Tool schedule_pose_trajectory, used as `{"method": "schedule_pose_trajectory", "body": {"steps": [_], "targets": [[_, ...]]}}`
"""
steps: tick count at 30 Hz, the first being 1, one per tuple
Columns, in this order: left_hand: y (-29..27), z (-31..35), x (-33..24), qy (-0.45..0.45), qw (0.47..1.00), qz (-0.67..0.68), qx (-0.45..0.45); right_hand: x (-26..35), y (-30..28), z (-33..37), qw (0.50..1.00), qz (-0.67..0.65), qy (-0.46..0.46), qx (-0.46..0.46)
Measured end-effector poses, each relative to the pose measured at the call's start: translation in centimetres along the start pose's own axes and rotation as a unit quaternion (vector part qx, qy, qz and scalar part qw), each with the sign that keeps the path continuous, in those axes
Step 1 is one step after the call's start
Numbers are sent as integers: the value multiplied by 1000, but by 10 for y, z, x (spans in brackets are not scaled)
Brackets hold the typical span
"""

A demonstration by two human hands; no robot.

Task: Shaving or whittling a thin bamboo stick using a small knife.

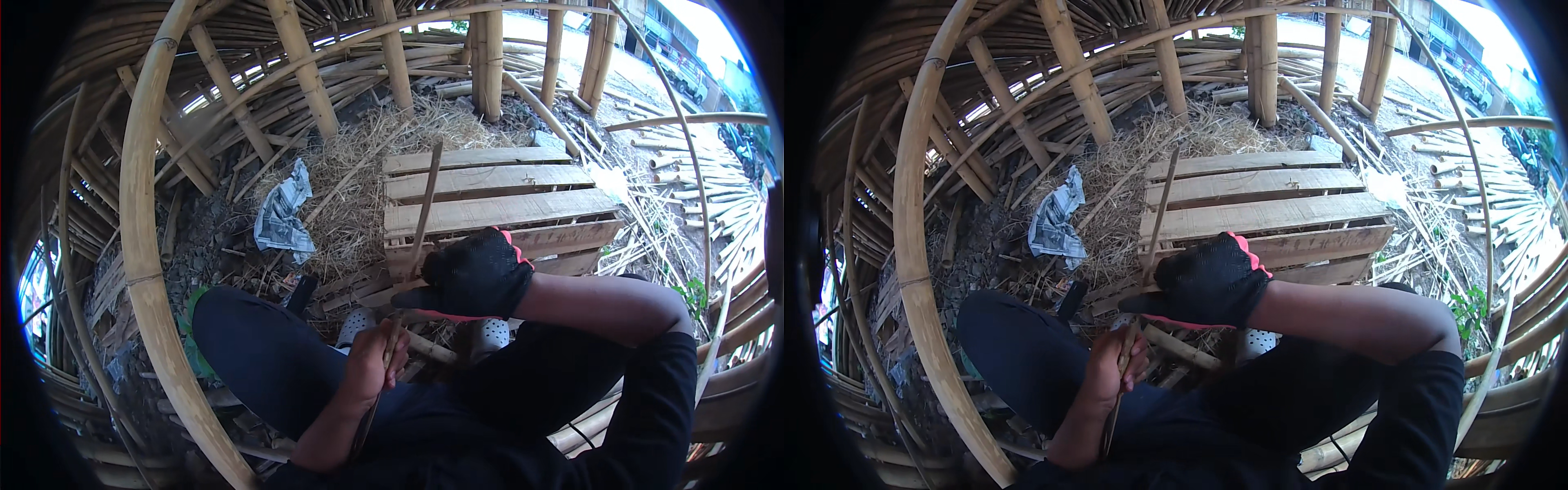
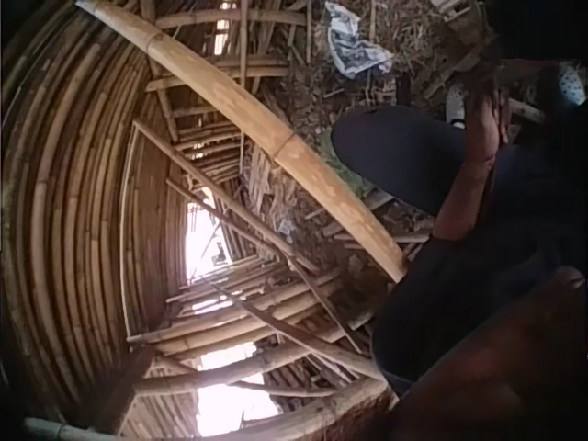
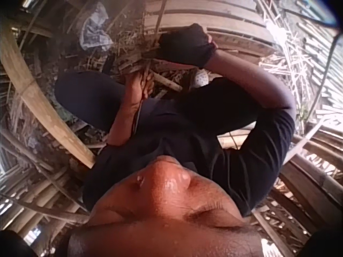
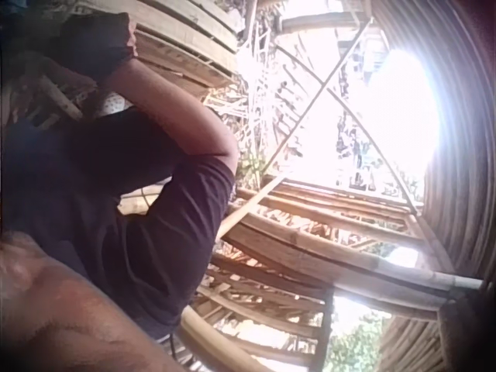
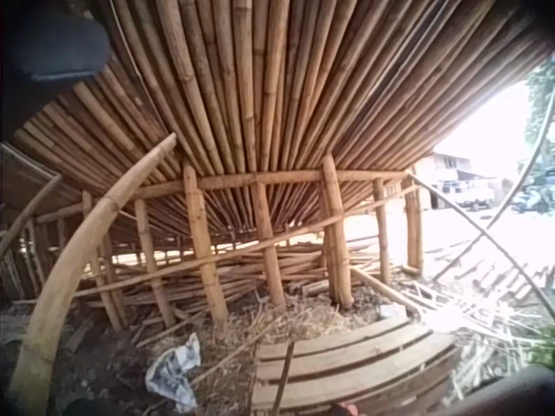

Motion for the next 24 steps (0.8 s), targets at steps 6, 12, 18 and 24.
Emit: {"method": "schedule_pose_trajectory", "body": {"steps": [6, 12, 18, 24], "targets": [[2, -5, 2, 14, 1000, 13, -6, -2, 7, -8, 992, -1, -6, -124], [7, -7, 3, 11, 1000, -1, 3, -5, 18, -12, 974, -52, -66, -212], [1, -11, -2, 22, 999, 26, -1, -16, 15, -30, 976, -18, -32, -213], [10, 9, -5, -26, 997, 44, 62, -167, -25, -79, 916, 94, 352, -168]]}}
Point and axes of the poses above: each hand's wrist, its own z-axis away from the middle knuckle, its own y-axis out of the palm, x = y × z, the point moved 2 cm from there along -z, towards the middle knuckle, and after that the axes turned 12 degrees about y, right-handed, at the moved point
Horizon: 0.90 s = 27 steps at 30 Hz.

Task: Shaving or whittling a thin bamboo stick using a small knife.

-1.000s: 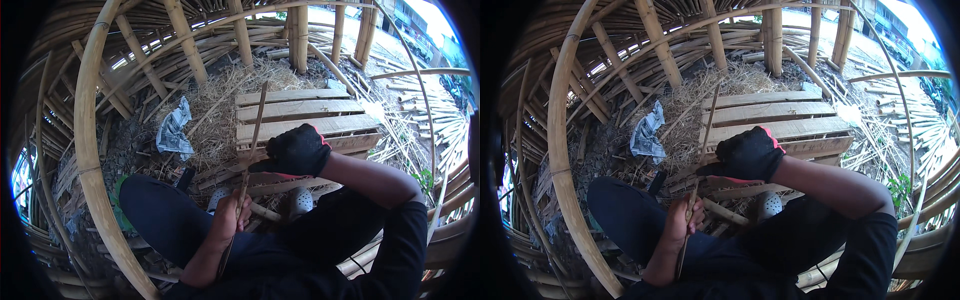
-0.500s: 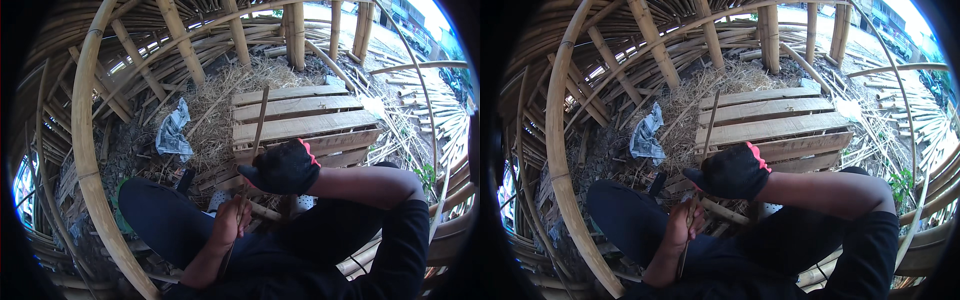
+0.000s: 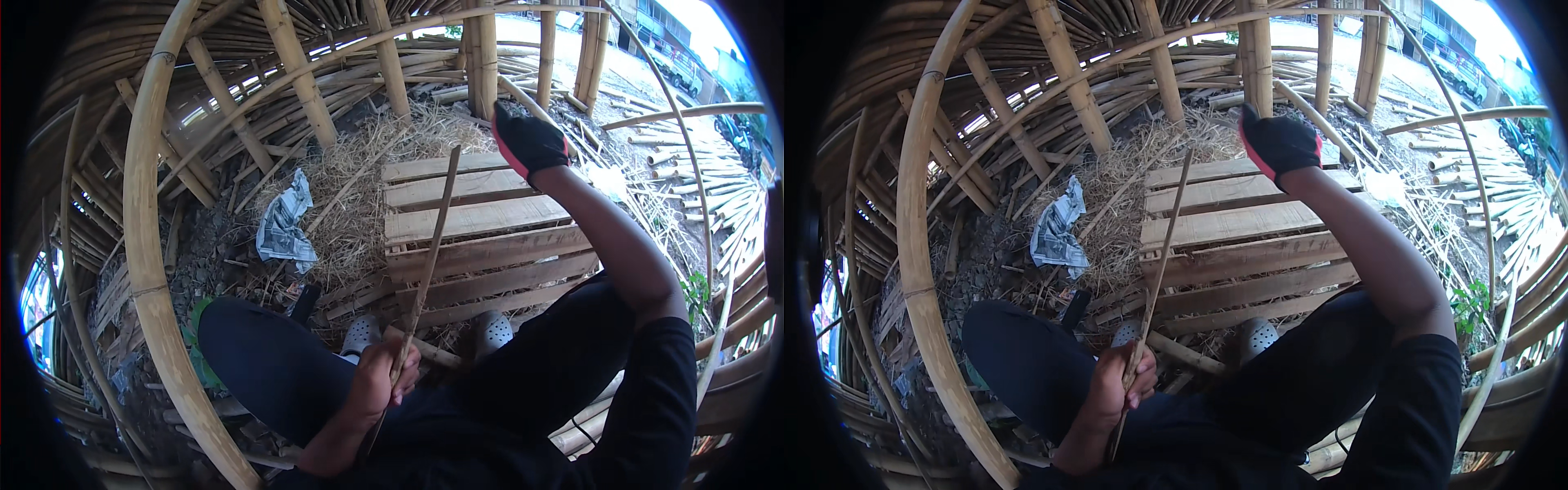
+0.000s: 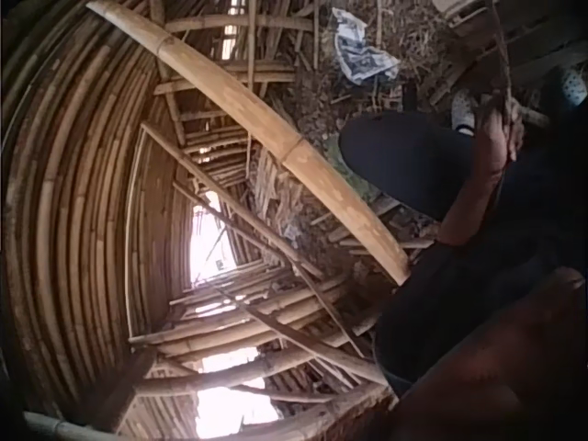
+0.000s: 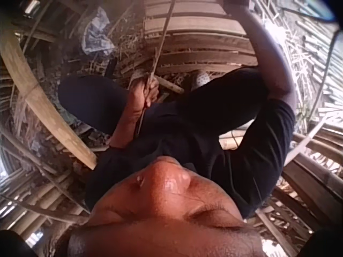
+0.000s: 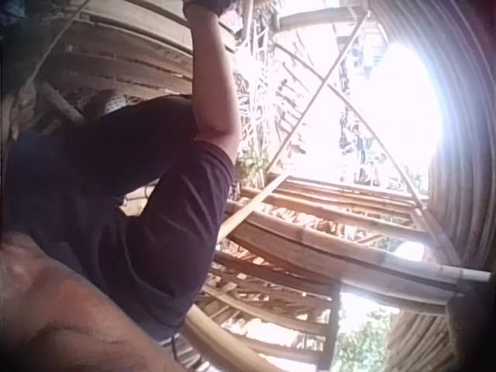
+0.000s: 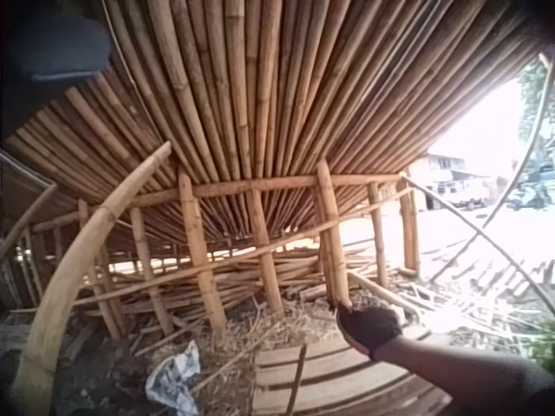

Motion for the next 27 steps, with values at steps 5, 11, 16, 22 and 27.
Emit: {"method": "schedule_pose_trajectory", "body": {"steps": [5, 11, 16, 22, 27], "targets": [[-15, -5, 11, 18, 997, -14, -74, 39, -33, 51, 974, -172, 85, 123], [-5, -3, 0, 24, 976, -166, -141, 68, -54, 172, 942, -161, -289, 52], [-6, -5, 11, 142, 937, -283, -150, 65, -31, 173, 915, -166, -369, -8], [-8, -8, 9, 114, 941, -276, -157, 70, -25, 159, 900, -215, -377, -36], [-7, -1, 4, 92, 949, -262, -152, 64, -22, 104, 958, -58, -273, -64]]}}
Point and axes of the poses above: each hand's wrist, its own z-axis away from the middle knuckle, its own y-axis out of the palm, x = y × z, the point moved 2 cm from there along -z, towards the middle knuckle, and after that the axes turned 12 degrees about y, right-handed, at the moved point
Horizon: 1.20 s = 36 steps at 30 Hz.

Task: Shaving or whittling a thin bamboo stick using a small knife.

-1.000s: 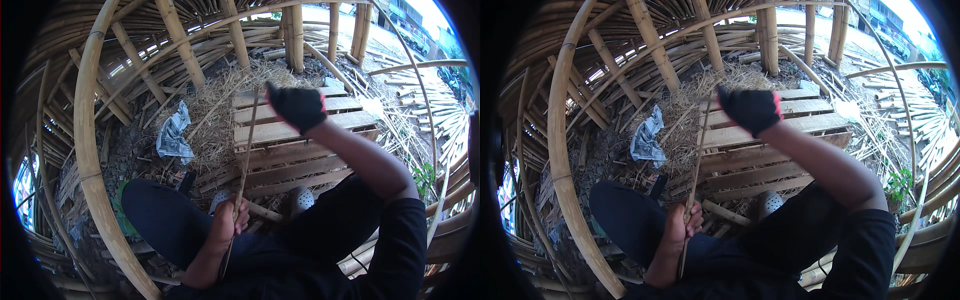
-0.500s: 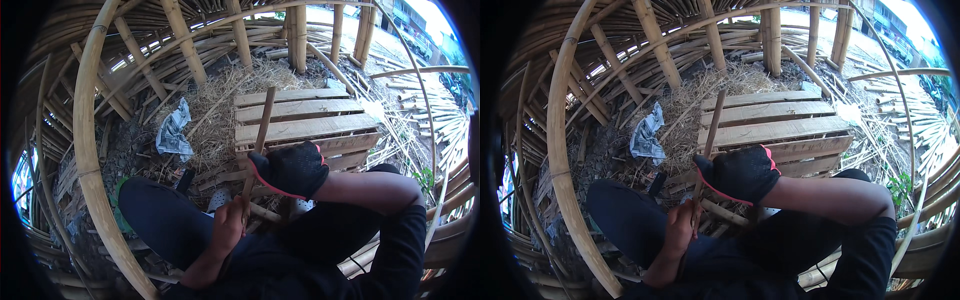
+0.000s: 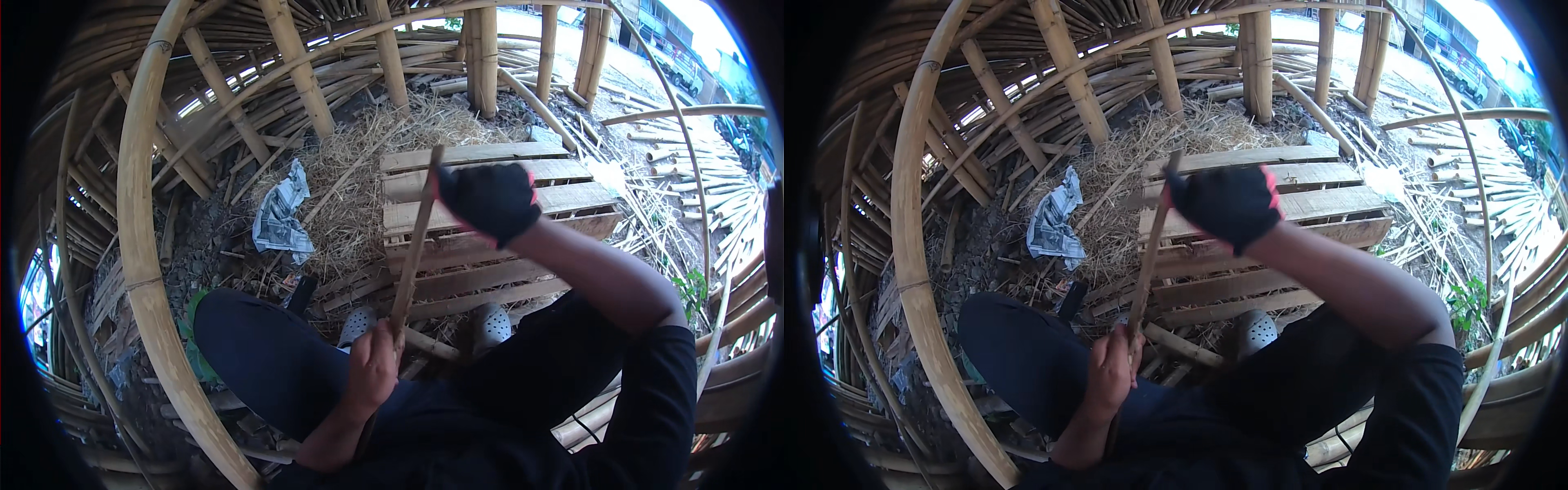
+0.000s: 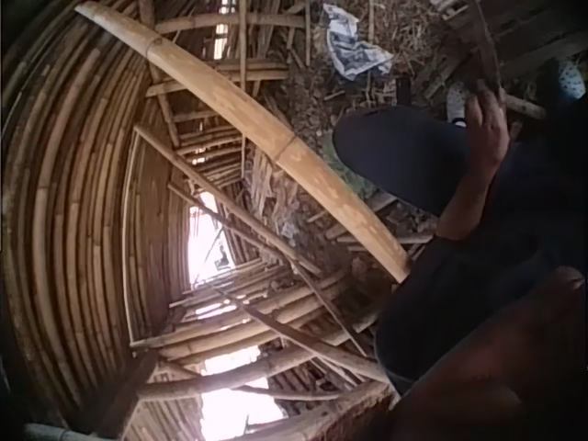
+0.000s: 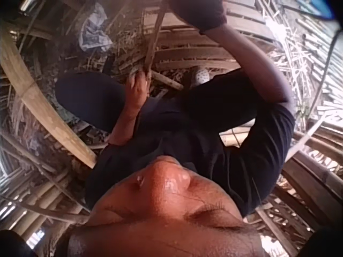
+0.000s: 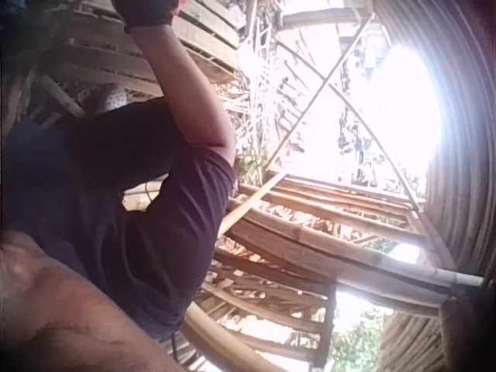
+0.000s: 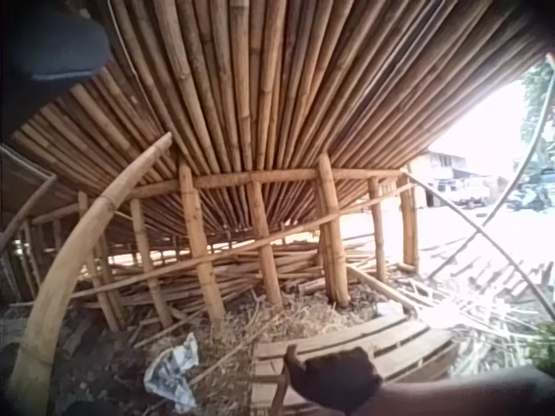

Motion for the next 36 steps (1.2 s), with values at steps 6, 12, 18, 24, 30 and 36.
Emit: {"method": "schedule_pose_trajectory", "body": {"steps": [6, 12, 18, 24, 30, 36], "targets": [[15, 10, -4, -9, 994, 66, 89, -179, 22, -41, 918, 35, 395, 29], [-3, 8, 0, -31, 985, 157, 70, -55, -20, -4, 968, -106, 228, 19], [6, 6, -9, -169, 864, 418, 225, 28, -43, 52, 984, -175, -33, -16], [1, 1, 4, -196, 873, 413, 174, -7, -4, 16, 998, 31, -46, 9], [-1, -6, 7, -215, 872, 410, 155, -35, 13, -10, 995, 82, -9, 54], [8, 6, -8, -177, 896, 348, 212, -138, 20, -52, 941, 51, 323, 89]]}}
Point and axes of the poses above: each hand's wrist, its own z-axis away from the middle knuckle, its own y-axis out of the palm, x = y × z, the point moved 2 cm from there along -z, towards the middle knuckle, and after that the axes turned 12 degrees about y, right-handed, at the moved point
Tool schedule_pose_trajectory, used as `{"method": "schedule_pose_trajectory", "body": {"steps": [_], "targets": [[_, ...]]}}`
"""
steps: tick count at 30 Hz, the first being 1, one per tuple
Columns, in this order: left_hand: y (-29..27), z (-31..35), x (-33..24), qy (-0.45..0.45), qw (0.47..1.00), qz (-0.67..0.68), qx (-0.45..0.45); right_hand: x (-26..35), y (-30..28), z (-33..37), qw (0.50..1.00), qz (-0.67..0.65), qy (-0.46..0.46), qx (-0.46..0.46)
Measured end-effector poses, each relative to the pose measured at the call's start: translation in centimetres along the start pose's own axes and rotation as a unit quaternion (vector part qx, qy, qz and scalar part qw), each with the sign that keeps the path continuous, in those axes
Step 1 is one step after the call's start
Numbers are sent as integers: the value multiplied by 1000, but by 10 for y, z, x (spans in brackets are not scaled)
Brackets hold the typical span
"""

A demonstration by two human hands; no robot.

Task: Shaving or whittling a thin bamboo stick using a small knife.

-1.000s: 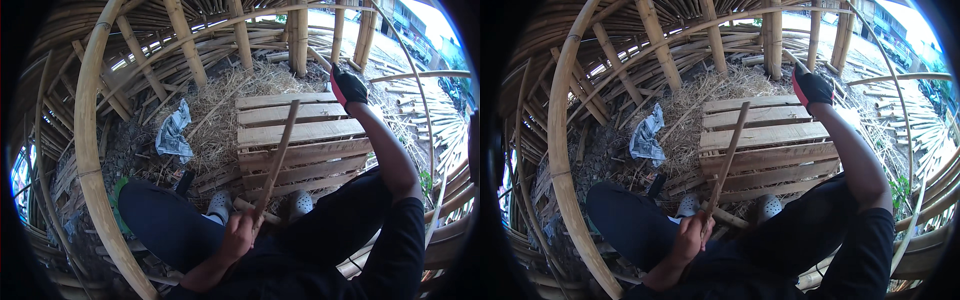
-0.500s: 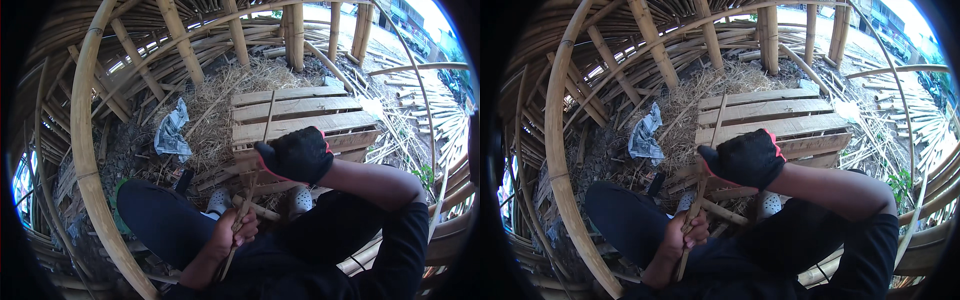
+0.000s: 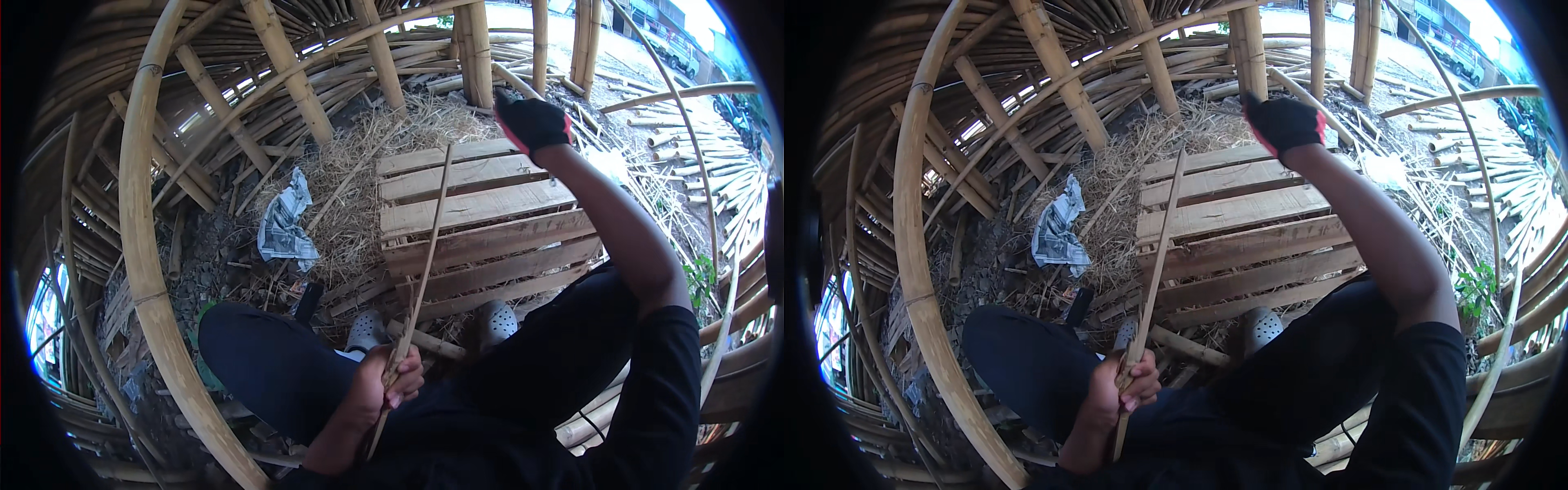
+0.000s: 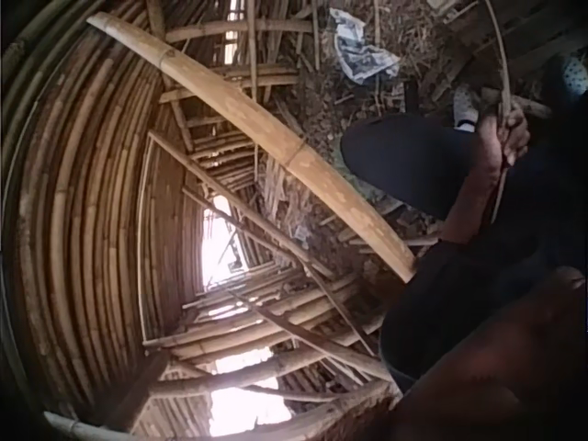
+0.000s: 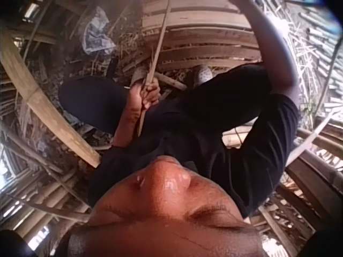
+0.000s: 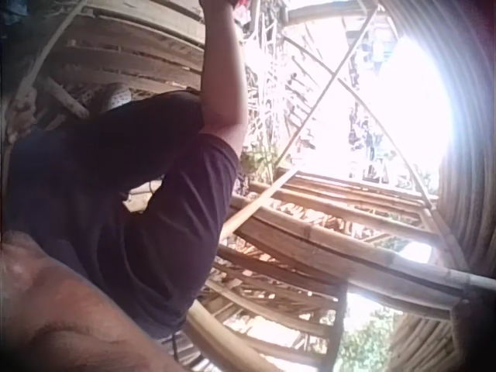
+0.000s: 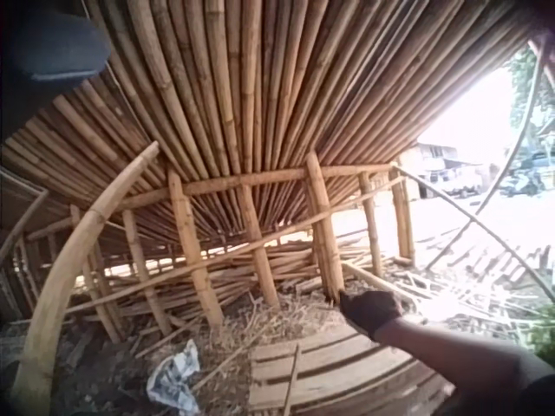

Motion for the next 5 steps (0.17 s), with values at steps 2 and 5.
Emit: {"method": "schedule_pose_trajectory", "body": {"steps": [2, 5], "targets": [[-10, -4, 4, 7, 1000, 1, -21, -17, -13, -4, 995, -8, 89, 38], [-16, -6, 3, 20, 998, -25, -49, -1, -33, 11, 991, -30, 87, 101]]}}
Point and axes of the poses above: each hand's wrist, its own z-axis away from the middle knuckle, its own y-axis out of the palm, x = y × z, the point moved 2 cm from there along -z, towards the middle knuckle, and after that the axes turned 12 degrees about y, right-handed, at the moved point
